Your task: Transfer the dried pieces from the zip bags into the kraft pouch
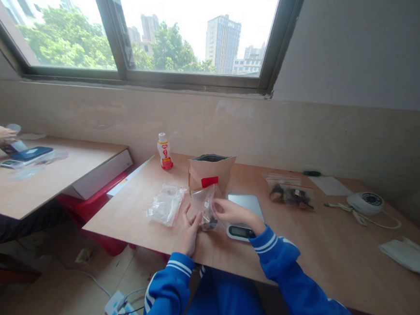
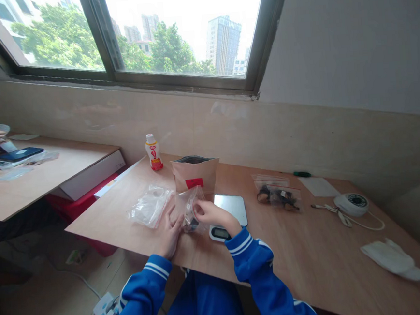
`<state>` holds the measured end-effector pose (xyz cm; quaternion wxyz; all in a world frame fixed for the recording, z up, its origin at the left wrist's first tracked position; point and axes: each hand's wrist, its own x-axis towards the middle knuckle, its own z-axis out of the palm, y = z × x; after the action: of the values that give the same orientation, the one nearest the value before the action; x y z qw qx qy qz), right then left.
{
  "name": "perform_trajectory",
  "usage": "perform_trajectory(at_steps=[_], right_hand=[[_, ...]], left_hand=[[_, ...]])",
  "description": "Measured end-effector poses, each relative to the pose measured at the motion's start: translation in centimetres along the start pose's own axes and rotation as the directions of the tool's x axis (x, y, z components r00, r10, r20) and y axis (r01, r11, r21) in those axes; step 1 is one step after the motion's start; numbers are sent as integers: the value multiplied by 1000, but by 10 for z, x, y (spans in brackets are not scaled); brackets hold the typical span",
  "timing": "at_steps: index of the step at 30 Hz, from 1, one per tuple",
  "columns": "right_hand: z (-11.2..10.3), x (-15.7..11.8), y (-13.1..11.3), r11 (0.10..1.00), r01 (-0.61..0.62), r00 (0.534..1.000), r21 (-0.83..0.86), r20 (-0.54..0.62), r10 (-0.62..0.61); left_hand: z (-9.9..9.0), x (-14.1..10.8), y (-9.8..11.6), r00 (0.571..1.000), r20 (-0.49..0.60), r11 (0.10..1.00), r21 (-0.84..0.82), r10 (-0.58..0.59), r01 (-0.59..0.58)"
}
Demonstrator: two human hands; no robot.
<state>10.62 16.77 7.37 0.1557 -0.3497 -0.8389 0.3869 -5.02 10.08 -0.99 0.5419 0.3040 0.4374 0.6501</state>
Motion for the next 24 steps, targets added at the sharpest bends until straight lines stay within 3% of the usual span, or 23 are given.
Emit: perform_trajectory(at_steps=[3,7,11,14,18,24], right_hand=[[5,-6,10,992,65,997,111,45,-70],[20,-9,12,984,98,981,146,151,-120],[36,-11,3,953,158,982,257,58,-178],[38,-15,-2,958,75,997,278,11,-81],[35,-18,0,984,-6,994,179,-109,25],[55,-16,0,981,143,987,131,-86,-133]], left_hand=[[-1,3,-4,1000,9,998,63,-25,24],[-4,4,-9,999,-2,991,134,32,-32],[-7,6,-15,997,-63,985,170,46,-35],[-9,8,-17,997,-75,985,170,37,-24],[-10,9,-18,996,-85,987,161,35,-21],[-14,10,-22,988,-152,990,140,27,-5]])
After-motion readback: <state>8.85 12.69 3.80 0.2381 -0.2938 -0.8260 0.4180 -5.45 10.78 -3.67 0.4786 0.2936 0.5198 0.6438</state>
